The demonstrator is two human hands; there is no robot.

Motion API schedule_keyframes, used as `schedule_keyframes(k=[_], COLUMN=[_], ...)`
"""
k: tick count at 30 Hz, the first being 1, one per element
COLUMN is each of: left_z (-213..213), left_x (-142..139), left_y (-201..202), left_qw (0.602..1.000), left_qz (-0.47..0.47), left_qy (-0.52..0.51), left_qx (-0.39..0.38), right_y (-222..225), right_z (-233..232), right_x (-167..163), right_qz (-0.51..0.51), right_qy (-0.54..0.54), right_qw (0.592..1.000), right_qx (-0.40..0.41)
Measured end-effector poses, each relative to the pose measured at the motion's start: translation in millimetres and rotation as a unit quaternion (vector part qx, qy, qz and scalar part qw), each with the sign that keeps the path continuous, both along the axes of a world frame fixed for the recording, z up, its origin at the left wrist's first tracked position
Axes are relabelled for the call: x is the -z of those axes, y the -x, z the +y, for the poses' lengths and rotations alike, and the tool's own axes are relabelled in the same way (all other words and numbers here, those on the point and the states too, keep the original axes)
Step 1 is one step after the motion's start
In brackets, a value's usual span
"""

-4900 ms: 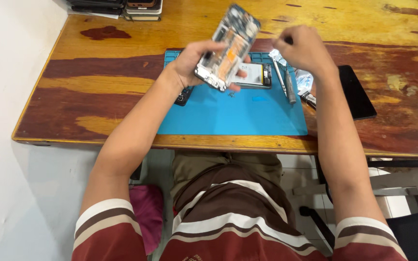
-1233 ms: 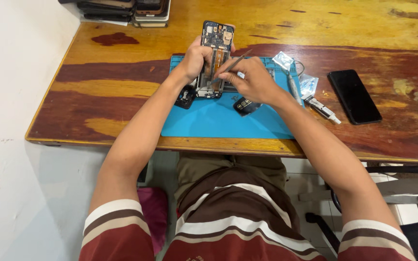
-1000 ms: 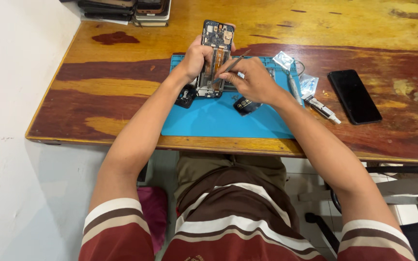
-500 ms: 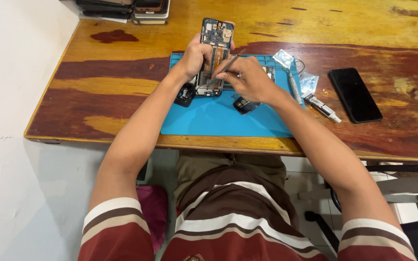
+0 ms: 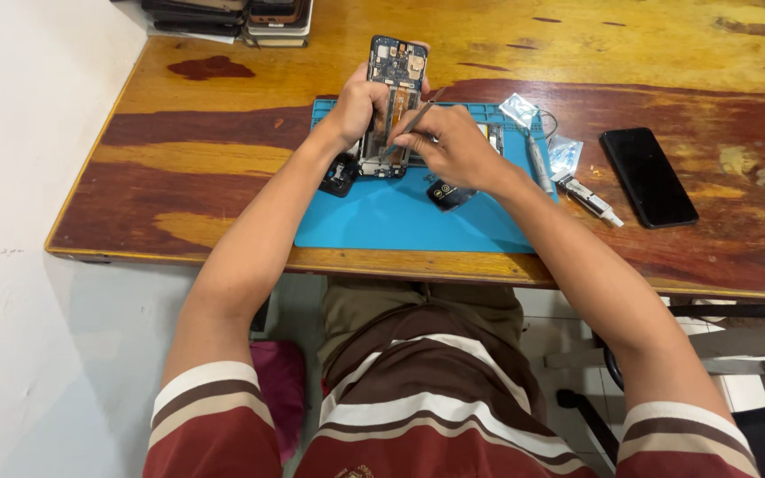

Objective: The person uses a small metal tool to pry and separate the back cover from a disassembled smartphone. They then use a spudger to carefully lift and disconnect internal ribbon cables and components inside the phone chassis.

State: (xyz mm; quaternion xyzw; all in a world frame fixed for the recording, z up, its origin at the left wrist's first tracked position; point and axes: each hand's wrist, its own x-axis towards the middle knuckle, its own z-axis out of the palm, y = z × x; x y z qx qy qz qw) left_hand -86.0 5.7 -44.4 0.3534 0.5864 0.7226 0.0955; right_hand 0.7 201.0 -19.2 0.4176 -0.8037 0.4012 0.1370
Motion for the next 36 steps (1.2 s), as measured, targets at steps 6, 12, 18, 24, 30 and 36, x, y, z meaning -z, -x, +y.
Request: schedule_keyframes(k=[6, 12, 18, 24, 30, 36], left_z=[0.4, -0.1, 1.2, 0.9, 0.1, 0.3], left_x=[-2.8, -1.0, 1.9, -0.7, 0.0, -4.1], left_y=[-2.3, -3.0, 0.9, 2.2, 0.1, -1.2], left_qw=[0.999, 0.998, 0.998, 0.999, 0.999, 0.999], left_qz=[-0.031, -0.02, -0.033, 0.003, 0.005, -0.016], left_qy=[-0.012, 0.039, 0.007, 0.016, 0.027, 0.026], left_qx=[0.0, -0.053, -0.056, -0.028, -0.041, -0.016], right_y=[1.3, 4.4, 4.7, 2.6, 3.1, 2.7], right_z=[-0.9, -0.6, -0.7, -2.3, -2.0, -1.3], right_x=[2.6, 3.1, 2.4, 1.9, 1.7, 2.6], right_qz=[-0.07, -0.061, 0.042, 0.014, -0.041, -0.012], right_qy=[-0.03, 0.017, 0.013, 0.025, -0.027, -0.001], right_qw=[0.996, 0.998, 0.999, 1.0, 0.998, 1.0], right_qx=[0.051, 0.017, 0.009, -0.001, 0.046, 0.01])
